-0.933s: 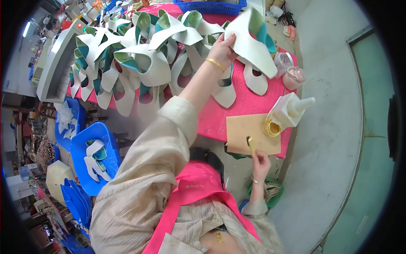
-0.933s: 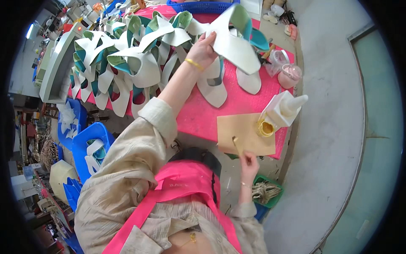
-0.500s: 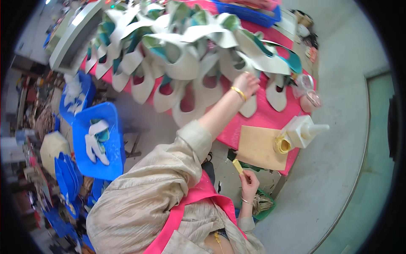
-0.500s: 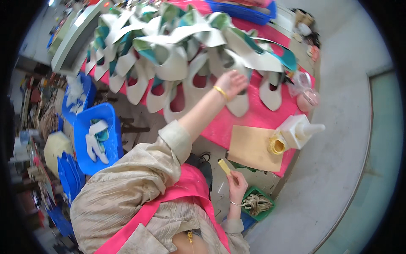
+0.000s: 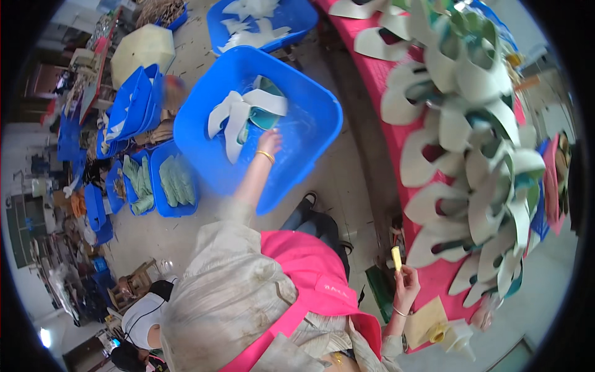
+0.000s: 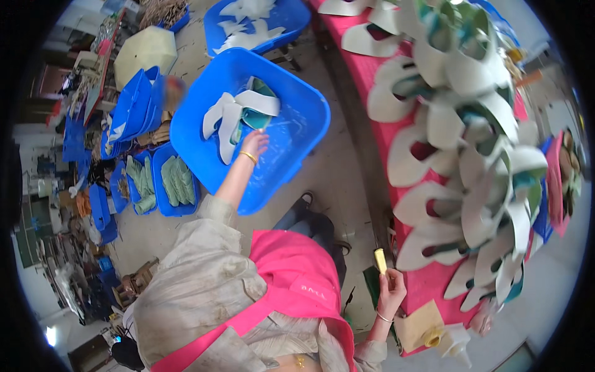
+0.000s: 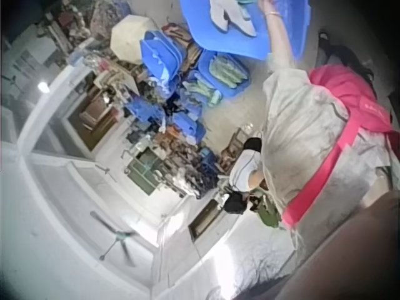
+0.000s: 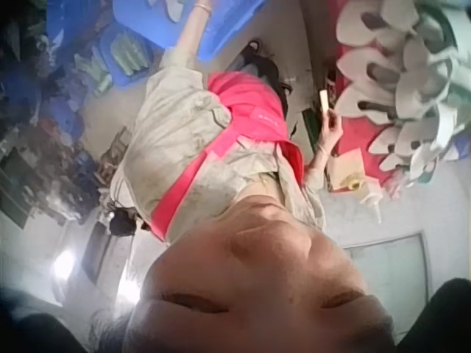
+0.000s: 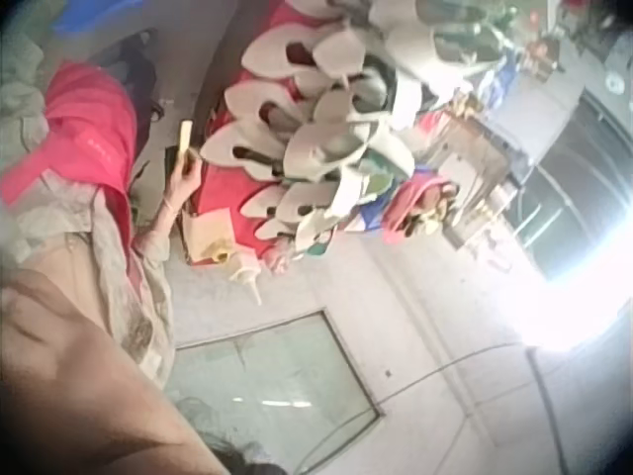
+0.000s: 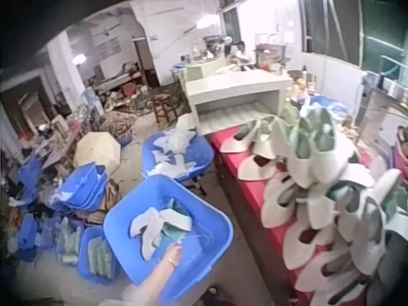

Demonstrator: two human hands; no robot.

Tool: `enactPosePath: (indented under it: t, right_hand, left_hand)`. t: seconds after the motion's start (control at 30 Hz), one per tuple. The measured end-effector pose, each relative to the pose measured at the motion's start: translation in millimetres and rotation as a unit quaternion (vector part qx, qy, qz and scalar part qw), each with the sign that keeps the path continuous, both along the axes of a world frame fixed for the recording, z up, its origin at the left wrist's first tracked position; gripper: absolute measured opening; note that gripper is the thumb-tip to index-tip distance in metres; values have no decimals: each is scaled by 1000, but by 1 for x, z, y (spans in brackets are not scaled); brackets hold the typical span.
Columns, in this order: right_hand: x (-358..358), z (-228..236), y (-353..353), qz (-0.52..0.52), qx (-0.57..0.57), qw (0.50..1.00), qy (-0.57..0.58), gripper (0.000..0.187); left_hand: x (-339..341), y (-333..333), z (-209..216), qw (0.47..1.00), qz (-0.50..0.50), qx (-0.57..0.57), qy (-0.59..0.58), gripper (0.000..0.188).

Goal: The person repeatedly picks up white shoe uppers from a blue bin, applies a yellow substance to the inner sole using a brush, and places the treated shoes onto a pink table. The process is repeated for multiple units in a continuous loop.

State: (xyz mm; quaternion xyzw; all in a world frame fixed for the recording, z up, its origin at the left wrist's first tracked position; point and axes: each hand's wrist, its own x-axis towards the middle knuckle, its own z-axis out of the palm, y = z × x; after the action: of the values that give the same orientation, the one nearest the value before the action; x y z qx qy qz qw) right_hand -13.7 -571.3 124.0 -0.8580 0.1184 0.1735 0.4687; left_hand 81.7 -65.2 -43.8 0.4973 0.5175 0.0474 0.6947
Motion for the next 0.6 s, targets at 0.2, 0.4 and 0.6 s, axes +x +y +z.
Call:
enactPosePath:
  t: [0.2,0.4,0.6]
  right_hand:
    - [27,-36,126,116,11,990,74,18]
    - [49,-42,192,196,-5,971,134,18]
    - [125,-7,309,135,306,918,214,44]
  left_hand:
    - [21,190,-128,895,79,334,285,72]
    - [-6,210,-113,885,-148,334,289,43]
    - [-30,112,38,867,-135,476,-52,21]
